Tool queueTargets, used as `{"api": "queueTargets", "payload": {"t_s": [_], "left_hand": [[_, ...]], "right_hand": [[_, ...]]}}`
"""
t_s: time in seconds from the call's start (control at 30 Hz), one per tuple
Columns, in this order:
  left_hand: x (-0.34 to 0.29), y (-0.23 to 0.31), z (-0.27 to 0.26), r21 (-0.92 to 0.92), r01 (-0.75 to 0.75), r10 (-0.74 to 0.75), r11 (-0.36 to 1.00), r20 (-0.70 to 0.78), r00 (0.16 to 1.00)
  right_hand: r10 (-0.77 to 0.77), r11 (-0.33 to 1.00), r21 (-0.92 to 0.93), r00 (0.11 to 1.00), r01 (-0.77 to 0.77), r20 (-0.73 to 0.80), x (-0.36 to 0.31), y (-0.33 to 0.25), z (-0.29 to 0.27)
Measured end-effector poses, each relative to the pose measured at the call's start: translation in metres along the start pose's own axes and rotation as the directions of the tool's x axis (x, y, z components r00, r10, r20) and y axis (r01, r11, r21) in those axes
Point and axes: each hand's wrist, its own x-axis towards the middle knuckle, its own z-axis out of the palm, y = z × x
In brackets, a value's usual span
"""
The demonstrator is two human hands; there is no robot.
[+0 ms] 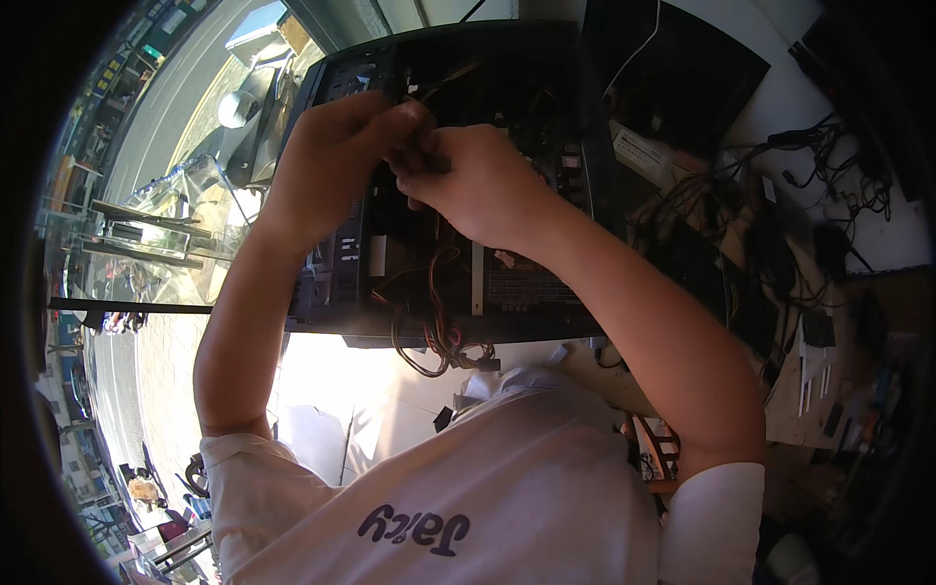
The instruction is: The person opens a desktop computer case and uses a screwdriver to remove screws. They then connect internal cables, remove a graphics card, apply thermal paste to it, and reinstall the card into the case. The person continues to connect wires and secure components inside the case.
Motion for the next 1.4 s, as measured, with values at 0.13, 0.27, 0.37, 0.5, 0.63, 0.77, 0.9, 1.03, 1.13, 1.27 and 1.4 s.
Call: {"api": "queueTargets", "payload": {"t_s": [0.13, 0.27, 0.37, 0.5, 0.63, 0.77, 0.9, 1.03, 1.13, 1.27, 1.4], "left_hand": [[-0.006, -0.011, -0.005, 0.076, -0.02, 0.019, 0.997, 0.021, 1.0], [-0.009, 0.002, -0.003, 0.116, 0.113, -0.131, 0.987, 0.155, 0.979], [-0.005, 0.008, 0.003, 0.181, 0.055, -0.087, 0.982, 0.173, 0.981], [-0.002, 0.013, 0.018, 0.048, 0.114, -0.12, 0.992, 0.156, 0.98], [0.008, 0.012, 0.028, -0.055, 0.186, -0.169, 0.981, 0.233, 0.958], [0.014, 0.014, 0.038, -0.106, 0.198, -0.156, 0.974, 0.317, 0.935], [0.028, 0.014, 0.043, -0.121, 0.285, -0.22, 0.951, 0.385, 0.896], [0.03, -0.004, 0.045, -0.08, 0.173, -0.141, 0.982, 0.306, 0.941], [0.031, -0.005, 0.036, 0.128, 0.023, -0.066, 0.992, 0.338, 0.939], [0.034, -0.016, 0.035, 0.29, -0.233, 0.071, 0.928, 0.478, 0.875], [0.038, -0.036, 0.048, 0.276, -0.367, 0.151, 0.888, 0.578, 0.802]], "right_hand": [[0.115, 0.992, -0.06, 0.993, -0.112, 0.034, -0.012, -0.01, -0.005], [-0.189, 0.982, -0.015, 0.963, 0.19, -0.192, -0.027, -0.011, -0.019], [-0.234, 0.972, -0.024, 0.949, 0.235, -0.212, -0.026, -0.023, -0.033], [-0.056, 0.998, 0.029, 0.972, 0.064, -0.229, -0.03, -0.023, -0.048], [0.178, 0.943, 0.305, 0.976, -0.131, -0.128, -0.041, -0.017, -0.065], [0.067, 0.94, 0.341, 0.989, -0.018, -0.133, -0.057, -0.006, -0.072], [-0.053, 0.943, 0.304, 0.963, 0.135, -0.263, -0.063, 0.007, -0.068], [-0.335, 0.915, -0.345, 0.869, 0.209, -0.363, -0.074, 0.017, -0.075], [-0.273, 0.955, -0.24, 0.834, 0.174, -0.48, -0.13, 0.017, -0.069], [-0.391, 0.85, -0.448, 0.902, 0.278, -0.181, -0.162, 0.033, -0.049], [-0.384, 0.809, -0.531, 0.911, 0.254, -0.149, -0.167, 0.046, -0.032]]}}
